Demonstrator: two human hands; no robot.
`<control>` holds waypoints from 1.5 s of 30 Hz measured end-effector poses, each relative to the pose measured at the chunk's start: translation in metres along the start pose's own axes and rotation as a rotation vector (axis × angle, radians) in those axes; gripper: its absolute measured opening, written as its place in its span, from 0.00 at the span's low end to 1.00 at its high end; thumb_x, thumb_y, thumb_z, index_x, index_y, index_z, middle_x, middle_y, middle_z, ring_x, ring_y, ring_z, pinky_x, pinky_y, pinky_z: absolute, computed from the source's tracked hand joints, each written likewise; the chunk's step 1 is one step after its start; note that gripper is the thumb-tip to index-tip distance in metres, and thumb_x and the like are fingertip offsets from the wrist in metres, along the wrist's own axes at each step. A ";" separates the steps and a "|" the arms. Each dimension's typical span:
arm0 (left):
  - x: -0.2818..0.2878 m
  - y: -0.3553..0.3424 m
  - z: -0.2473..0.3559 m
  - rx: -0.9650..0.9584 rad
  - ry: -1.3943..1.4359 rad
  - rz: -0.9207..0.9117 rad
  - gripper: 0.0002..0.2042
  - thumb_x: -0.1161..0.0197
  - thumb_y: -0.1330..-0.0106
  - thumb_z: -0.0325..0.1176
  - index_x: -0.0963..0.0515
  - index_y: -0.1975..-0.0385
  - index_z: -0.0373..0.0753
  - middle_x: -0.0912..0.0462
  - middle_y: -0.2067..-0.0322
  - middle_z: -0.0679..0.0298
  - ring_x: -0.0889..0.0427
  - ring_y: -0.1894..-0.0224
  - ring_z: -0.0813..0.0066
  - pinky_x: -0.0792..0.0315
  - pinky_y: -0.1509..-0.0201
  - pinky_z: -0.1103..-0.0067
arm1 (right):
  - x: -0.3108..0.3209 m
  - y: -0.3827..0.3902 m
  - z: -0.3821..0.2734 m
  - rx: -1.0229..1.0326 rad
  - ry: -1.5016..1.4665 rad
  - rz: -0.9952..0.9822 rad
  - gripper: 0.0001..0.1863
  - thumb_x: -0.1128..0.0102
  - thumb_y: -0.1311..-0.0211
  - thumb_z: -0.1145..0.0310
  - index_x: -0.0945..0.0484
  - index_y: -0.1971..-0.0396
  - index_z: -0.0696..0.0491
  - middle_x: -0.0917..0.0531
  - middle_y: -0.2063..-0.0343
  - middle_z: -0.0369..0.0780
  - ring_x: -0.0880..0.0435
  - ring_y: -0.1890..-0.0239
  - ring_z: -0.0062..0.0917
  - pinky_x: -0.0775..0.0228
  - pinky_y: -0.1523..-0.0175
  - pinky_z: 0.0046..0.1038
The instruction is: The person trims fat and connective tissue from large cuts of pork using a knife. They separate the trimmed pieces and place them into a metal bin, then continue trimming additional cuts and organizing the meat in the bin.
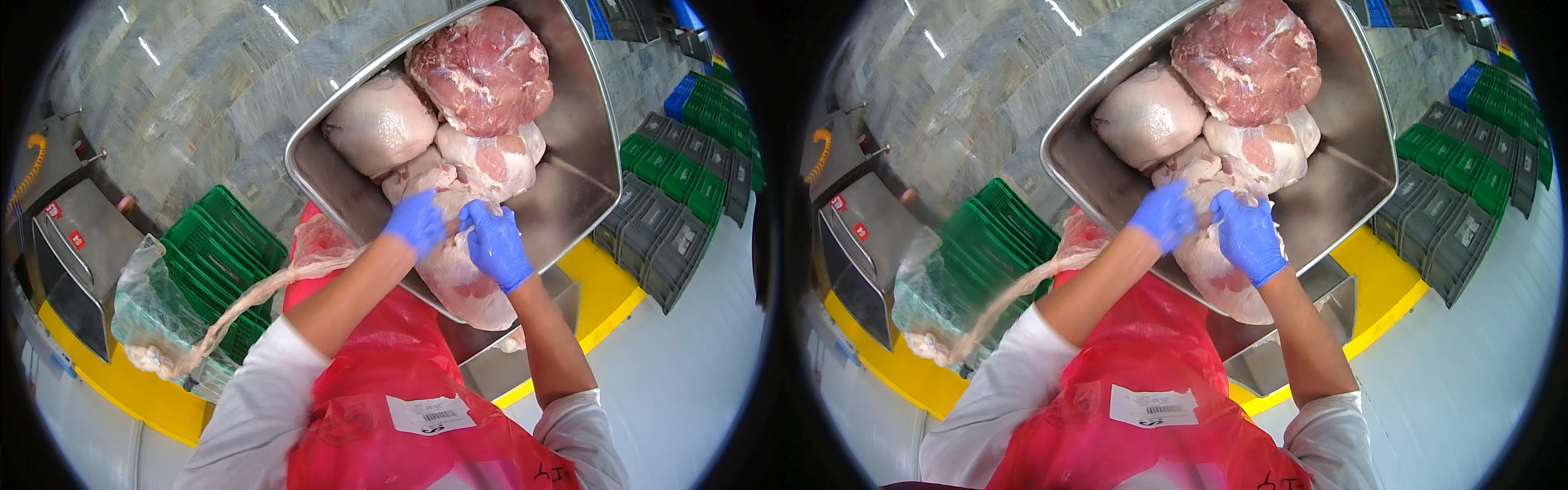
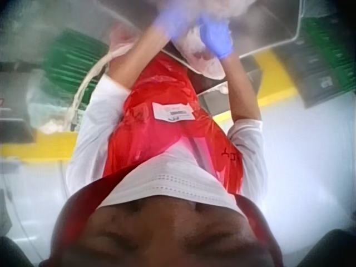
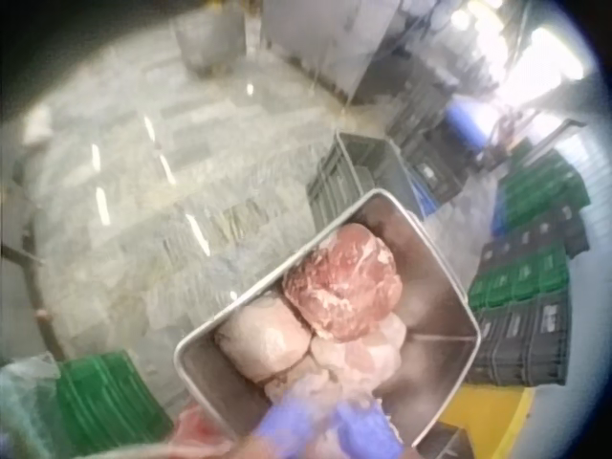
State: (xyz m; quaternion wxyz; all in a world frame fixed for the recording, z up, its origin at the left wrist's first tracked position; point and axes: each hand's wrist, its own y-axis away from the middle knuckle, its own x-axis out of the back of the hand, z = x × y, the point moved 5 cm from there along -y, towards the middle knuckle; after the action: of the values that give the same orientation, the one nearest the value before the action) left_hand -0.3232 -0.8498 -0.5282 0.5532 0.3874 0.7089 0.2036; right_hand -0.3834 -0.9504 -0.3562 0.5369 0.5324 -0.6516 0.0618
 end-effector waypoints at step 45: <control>-0.045 0.064 0.020 0.051 -0.550 -0.155 0.12 0.43 0.22 0.36 0.16 0.55 0.34 0.13 0.53 0.57 0.17 0.47 0.68 0.26 0.35 0.68 | -0.006 0.056 -0.018 0.134 0.085 0.292 0.09 0.35 0.53 0.65 0.18 0.68 0.44 0.18 0.58 0.35 0.21 0.51 0.33 0.33 0.48 0.42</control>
State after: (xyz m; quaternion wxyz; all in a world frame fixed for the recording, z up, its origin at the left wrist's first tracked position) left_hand -0.2796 -0.8483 -0.4603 0.7287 0.3864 0.5646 0.0300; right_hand -0.4156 -0.9109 -0.3256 0.5126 0.4638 -0.6929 0.2051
